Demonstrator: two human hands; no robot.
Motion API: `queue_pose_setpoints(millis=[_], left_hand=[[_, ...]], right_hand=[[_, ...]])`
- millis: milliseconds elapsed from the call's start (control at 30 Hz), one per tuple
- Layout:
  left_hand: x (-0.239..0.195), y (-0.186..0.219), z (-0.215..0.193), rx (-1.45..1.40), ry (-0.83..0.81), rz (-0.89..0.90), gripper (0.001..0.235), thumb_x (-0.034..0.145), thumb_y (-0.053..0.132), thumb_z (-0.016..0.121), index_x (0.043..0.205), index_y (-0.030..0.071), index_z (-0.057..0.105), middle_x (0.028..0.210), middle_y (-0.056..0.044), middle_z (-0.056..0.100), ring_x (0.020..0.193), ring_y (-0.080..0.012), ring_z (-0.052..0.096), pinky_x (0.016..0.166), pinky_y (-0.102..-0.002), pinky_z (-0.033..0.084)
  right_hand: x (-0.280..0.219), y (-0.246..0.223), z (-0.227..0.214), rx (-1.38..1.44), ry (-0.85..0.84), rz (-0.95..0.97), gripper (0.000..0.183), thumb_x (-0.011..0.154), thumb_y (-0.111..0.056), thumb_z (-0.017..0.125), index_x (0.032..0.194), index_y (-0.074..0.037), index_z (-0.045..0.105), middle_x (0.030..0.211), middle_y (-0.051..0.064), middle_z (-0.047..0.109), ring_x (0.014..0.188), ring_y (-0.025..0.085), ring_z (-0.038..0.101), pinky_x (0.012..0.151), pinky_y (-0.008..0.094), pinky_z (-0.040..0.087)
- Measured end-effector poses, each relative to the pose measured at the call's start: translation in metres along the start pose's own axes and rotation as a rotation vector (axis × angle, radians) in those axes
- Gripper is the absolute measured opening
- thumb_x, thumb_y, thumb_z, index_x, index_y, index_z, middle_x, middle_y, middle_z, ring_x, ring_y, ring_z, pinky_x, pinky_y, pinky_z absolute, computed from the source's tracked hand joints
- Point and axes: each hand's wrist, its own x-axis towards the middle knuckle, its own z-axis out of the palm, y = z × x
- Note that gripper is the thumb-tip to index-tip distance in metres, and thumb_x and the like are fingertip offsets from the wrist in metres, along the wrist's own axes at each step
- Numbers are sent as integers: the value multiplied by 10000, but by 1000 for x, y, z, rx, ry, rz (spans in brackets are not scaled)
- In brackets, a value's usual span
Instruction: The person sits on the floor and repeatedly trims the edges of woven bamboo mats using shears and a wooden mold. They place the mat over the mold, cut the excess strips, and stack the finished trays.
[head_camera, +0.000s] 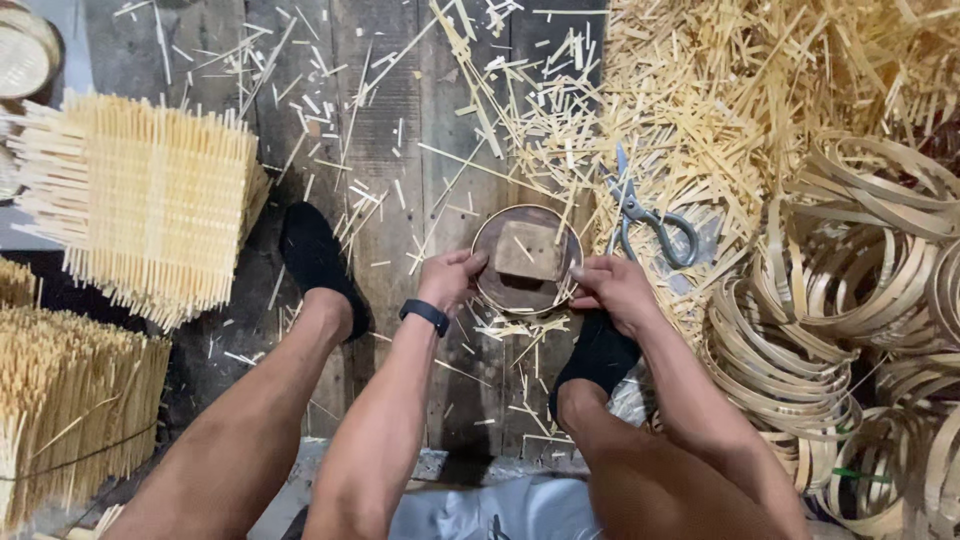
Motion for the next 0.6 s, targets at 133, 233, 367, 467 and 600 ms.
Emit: queue_pose_setpoints(millis=[133,233,367,467,600], left_hand=[[7,-3,8,119,159,135,382,775,192,889,1085,-9,793,927,-90,803,724,-122,695,659,-267,568],[6,-11,13,153,205,209,344,806,195,855,1086,1,805,947,-96,808,765,-127,704,700,-275,571],[-10,-37,20,-331,-47,91,245,903,146,707,1114,21,705,990,-73,768,834,-158,717,733,-349,577],[-24,-73,34,-609,-171,-44,190,977,139,639,1096,-9,635,982,-106,716,833,-213,732,759,-394,622],[-27,-89,56,-534,-42,24,253,1002,184,639,1068,-60,637,925,-131,694,732,-222,685,713,-396,646]], right_hand=[[10,24,-3,93,4,-47,114,922,-61,708,989,22,667,852,95,696,744,181,689,665,332,650],[9,37,-1,118,28,-112,120,953,-49,706,1000,37,636,865,95,678,754,186,681,680,323,634],[8,37,1,223,-71,-53,99,953,-45,675,978,37,624,859,80,678,755,194,719,720,327,654],[9,45,8,156,-37,-2,103,951,-37,665,946,46,605,837,109,672,735,228,739,683,360,662],[10,46,21,75,83,-33,120,941,-29,671,941,45,577,834,160,692,721,270,747,628,382,647]])
